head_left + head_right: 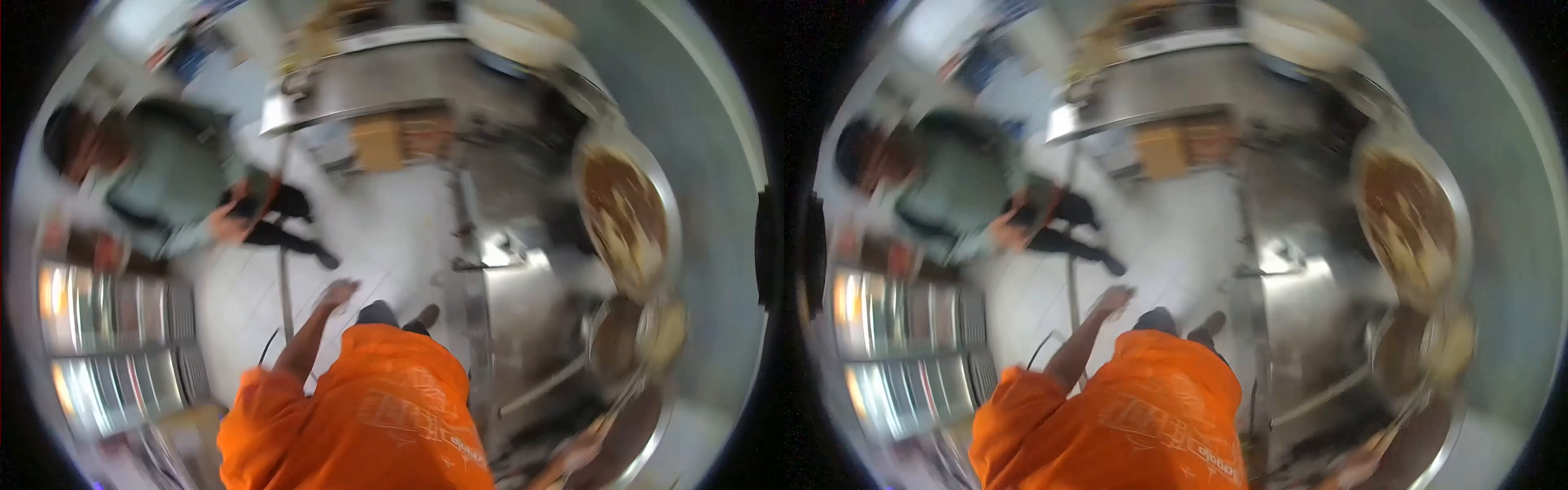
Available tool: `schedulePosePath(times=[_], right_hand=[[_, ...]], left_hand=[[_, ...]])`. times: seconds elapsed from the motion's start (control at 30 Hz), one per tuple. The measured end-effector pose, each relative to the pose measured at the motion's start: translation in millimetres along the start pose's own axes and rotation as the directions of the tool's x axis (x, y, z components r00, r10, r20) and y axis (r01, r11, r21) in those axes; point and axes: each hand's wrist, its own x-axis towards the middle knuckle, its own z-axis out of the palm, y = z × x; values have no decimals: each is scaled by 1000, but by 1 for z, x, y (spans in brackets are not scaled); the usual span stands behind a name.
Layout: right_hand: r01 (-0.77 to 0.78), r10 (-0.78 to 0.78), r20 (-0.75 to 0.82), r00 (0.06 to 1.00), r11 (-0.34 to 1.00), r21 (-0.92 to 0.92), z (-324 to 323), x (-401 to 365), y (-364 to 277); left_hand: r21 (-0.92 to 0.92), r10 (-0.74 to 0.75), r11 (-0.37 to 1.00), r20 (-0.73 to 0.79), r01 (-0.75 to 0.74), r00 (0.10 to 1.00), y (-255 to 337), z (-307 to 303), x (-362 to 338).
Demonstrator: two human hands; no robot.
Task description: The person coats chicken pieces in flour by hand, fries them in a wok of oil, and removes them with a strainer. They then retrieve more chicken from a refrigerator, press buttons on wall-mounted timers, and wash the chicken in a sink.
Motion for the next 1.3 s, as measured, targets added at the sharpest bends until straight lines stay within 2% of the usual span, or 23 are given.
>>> schedulePosePath(times=[0.03, 0.1, 0.13, 0.17, 0.2, 0.3, 0.4, 0.47, 0.53, 0.57, 0.6, 0.67, 0.73, 0.8, 0.87, 0.9, 0.93, 1.0, 1.07, 1.13, 1.2, 1.27, 1.3], right_hand=[[-33, 34, -10, 999, 996, 88, 16, -22, 16], [-268, 239, 125, 963, 889, 370, 51, -49, 26], [-400, 320, 244, 916, 786, 472, 69, -54, 22], [-513, 367, 362, 857, 677, 528, 83, -58, 19], [-615, 398, 471, 787, 566, 549, 97, -57, 18], [-794, 398, 688, 607, 327, 512, 139, -50, 33], [-856, 366, 774, 516, 206, 473, 162, -36, 48], [-879, 333, 814, 475, 158, 449, 180, -18, 65], [-902, 262, 863, 432, 138, 409, 207, 16, 106], [-870, 484, 727, 487, 195, 453, 144, -4, 16], [-870, 505, 715, 483, 187, 456, 151, -5, 30], [-792, 586, 633, 506, 26, 609, 176, 1, 62], [-803, 640, 540, 547, 219, 554, 132, -6, 21], [-770, 527, 596, 606, 197, 607, 154, -9, 72], [-372, 287, 239, 927, 769, 520, 179, -18, 135], [-401, 331, 227, 916, 761, 510, 175, -23, 147], [-632, 445, 453, 773, 605, 484, 172, -21, 147], [-937, 471, 810, 348, 180, 298, 155, -15, 108], [-699, 577, 550, 605, 53, 713, 104, -58, 31], [-741, 654, 454, 605, 253, 622, 76, -79, -18], [-741, 626, 540, 563, 93, 665, 68, -97, -22], [-697, 628, 494, 602, 111, 708, 48, -126, -41], [-682, 616, 476, 628, 141, 717, 49, -139, -38]], left_hand=[[-150, -119, 980, 87, 131, 989, 19, -23, -2], [-206, 107, 970, -128, -132, 986, 20, -27, 7], [-361, -64, 930, 16, 65, 998, 45, -60, -3], [-346, -67, 938, -179, 1, 982, 59, -61, -1], [-305, -47, 950, -365, -72, 930, 70, -62, 6], [-353, 41, 918, -371, -181, 928, 110, -107, 2], [-369, 84, 902, -360, -224, 929, 137, -153, -8], [-318, 260, 880, -300, -353, 918, 154, -188, -26], [-343, 281, 858, -308, -381, 909, 173, -213, -38], [-364, 294, 840, -318, -402, 901, 179, -220, -37], [-365, 315, 833, -304, -415, 899, 178, -219, -20], [-266, 526, 675, -480, -688, 702, 173, -210, 21], [-328, 484, 750, -319, -574, 815, 205, -299, -74], [-309, 544, 727, -287, -613, 789, 210, -295, -74], [-271, 619, 697, -240, -664, 748, 218, -286, -70], [-253, 658, 678, -209, -690, 723, 222, -281, -70], [-238, 696, 655, -177, -717, 695, 226, -274, -68], [-204, 770, 598, -121, -775, 627, 238, -266, -72], [-156, 783, 614, -2, -774, 622, 251, -246, -91], [-138, 839, 537, -20, -833, 544, 259, -246, -106], [-136, 871, 479, -49, -867, 489, 259, -250, -116], [-366, 755, 589, -70, -721, 652, 247, -252, -122], [-312, 887, 420, -58, -852, 459, 234, -231, -89]])
